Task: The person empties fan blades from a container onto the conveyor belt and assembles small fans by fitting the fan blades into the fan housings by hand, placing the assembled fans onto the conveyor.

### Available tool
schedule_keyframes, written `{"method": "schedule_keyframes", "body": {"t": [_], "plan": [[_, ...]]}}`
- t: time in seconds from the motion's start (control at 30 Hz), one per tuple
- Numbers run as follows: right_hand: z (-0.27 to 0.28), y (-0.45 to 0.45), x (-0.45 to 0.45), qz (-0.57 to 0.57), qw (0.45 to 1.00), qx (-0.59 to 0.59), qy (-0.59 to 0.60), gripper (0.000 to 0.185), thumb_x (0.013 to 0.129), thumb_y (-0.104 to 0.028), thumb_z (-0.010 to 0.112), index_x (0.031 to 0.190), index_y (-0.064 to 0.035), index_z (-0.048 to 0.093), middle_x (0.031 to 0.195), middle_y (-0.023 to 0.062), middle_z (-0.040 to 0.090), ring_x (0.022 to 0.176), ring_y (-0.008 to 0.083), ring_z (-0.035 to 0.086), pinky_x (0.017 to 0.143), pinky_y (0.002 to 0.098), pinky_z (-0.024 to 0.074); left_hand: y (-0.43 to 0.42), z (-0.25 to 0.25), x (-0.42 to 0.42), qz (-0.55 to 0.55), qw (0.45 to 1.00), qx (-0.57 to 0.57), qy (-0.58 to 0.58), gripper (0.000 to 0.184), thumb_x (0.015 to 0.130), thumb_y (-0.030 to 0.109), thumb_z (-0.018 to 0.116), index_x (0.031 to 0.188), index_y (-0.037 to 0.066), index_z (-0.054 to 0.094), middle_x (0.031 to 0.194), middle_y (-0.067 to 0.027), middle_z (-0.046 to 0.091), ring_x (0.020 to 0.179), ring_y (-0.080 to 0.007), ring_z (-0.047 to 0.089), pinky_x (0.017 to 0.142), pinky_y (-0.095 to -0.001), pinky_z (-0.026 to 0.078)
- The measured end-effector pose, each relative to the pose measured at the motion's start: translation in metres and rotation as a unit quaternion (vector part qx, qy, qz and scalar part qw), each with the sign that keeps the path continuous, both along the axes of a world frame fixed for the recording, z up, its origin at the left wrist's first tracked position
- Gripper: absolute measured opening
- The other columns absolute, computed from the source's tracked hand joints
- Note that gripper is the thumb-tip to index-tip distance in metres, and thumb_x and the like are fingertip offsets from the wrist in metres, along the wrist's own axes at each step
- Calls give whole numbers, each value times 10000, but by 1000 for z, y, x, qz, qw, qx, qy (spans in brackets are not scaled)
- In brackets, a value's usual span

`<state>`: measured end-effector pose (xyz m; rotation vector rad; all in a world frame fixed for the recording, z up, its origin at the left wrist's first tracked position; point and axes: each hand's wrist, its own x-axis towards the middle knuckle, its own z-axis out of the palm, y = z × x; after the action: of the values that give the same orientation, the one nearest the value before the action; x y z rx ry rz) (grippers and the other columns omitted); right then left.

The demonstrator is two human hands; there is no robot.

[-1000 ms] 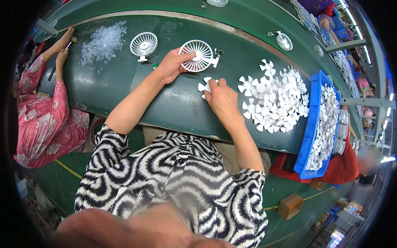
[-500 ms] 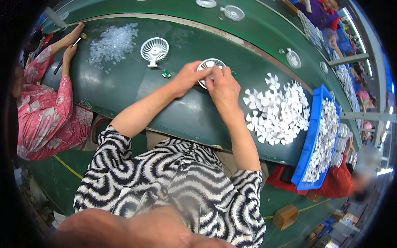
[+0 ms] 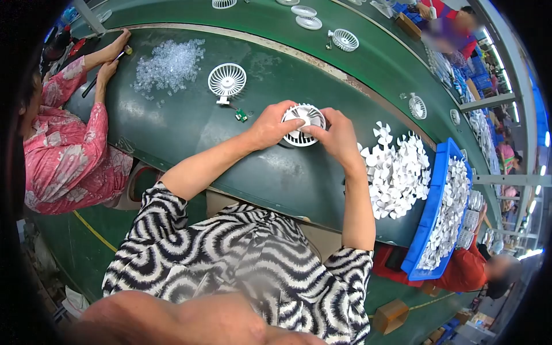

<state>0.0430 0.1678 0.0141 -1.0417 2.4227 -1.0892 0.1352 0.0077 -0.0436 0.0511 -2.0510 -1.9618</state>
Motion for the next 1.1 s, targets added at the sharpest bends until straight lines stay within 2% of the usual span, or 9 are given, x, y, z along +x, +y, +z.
{"method": "schedule_keyframes", "body": {"t": [0.27, 0.33, 0.43, 0.53, 0.57, 0.63, 0.93, 1.0, 1.1], "plan": [[12, 0, -27, 54, 993, 66, -84, 322, 709, -202, 767, 883, 33, 633, 739, 46, 622, 668, 110, 547, 612, 264, 454, 13, -2, -1, 41, 999, 5, -35, 372, 847, 201, 628, 1115, -38, 531, 935, -118, 637, 845, -140, 604, 750, -285, 486], [29, -3, -68, 76, 992, 96, 17, 276, 704, -154, 740, 875, 44, 651, 755, 41, 633, 689, 103, 558, 626, 266, 460, 13, -18, -10, 70, 989, 128, -5, 379, 872, 165, 601, 1169, -42, 489, 931, -85, 617, 840, -122, 591, 742, -262, 481], [62, -2, -134, 12, 986, 165, 3, 304, 696, -171, 754, 904, 36, 673, 729, 51, 644, 662, 110, 562, 605, 265, 452, 4, -27, -10, 82, 993, 90, 7, 342, 889, 126, 570, 1168, -45, 473, 902, -55, 594, 780, -100, 562, 694, -242, 470], [49, 15, -229, -28, 972, 193, 135, 398, 670, -211, 777, 965, 36, 674, 806, 104, 674, 730, 164, 626, 671, 310, 491, 7, -23, -10, 85, 996, -8, -14, 293, 867, 121, 570, 1115, -22, 505, 849, -59, 606, 723, -138, 579, 673, -280, 475], [51, 11, -233, -80, 941, 209, 253, 404, 669, -178, 737, 1029, -8, 665, 925, 163, 682, 866, 288, 664, 739, 391, 520, 10, -20, -11, 92, 995, -27, -12, 283, 850, 128, 575, 1095, -3, 521, 830, -75, 622, 711, -188, 612, 679, -318, 485], [51, -2, -243, -200, 871, 317, 317, 400, 692, -193, 745, 1042, -18, 659, 1014, 174, 667, 935, 332, 641, 800, 405, 505, 10, -17, -12, 106, 992, -70, -3, 279, 844, 120, 567, 1092, 0, 520, 839, -75, 623, 709, -216, 613, 683, -343, 486], [-52, -74, -290, -117, 912, 209, 333, 266, 733, -149, 604, 973, -57, 671, 943, 203, 655, 889, 374, 620, 802, 446, 501, 8, -20, -11, 76, 992, -103, -20, 255, 854, 67, 569, 1094, -11, 531, 894, -103, 623, 763, -187, 624, 640, -295, 502], [-58, -72, -279, -107, 903, 204, 364, 201, 761, -154, 568, 907, -56, 666, 878, 199, 654, 845, 376, 621, 757, 467, 501, 9, -21, -12, 83, 993, -83, -28, 252, 834, 65, 571, 1075, 4, 531, 874, -124, 621, 732, -251, 628, 666, -346, 499], [-43, -65, -217, -52, 908, 126, 395, 131, 770, -131, 543, 807, -42, 632, 793, 194, 631, 779, 365, 615, 664, 481, 506, 2, -23, -16, 68, 994, 64, -58, 264, 881, 114, 582, 1100, -19, 516, 892, -116, 634, 740, -187, 627, 650, -331, 502]]}}
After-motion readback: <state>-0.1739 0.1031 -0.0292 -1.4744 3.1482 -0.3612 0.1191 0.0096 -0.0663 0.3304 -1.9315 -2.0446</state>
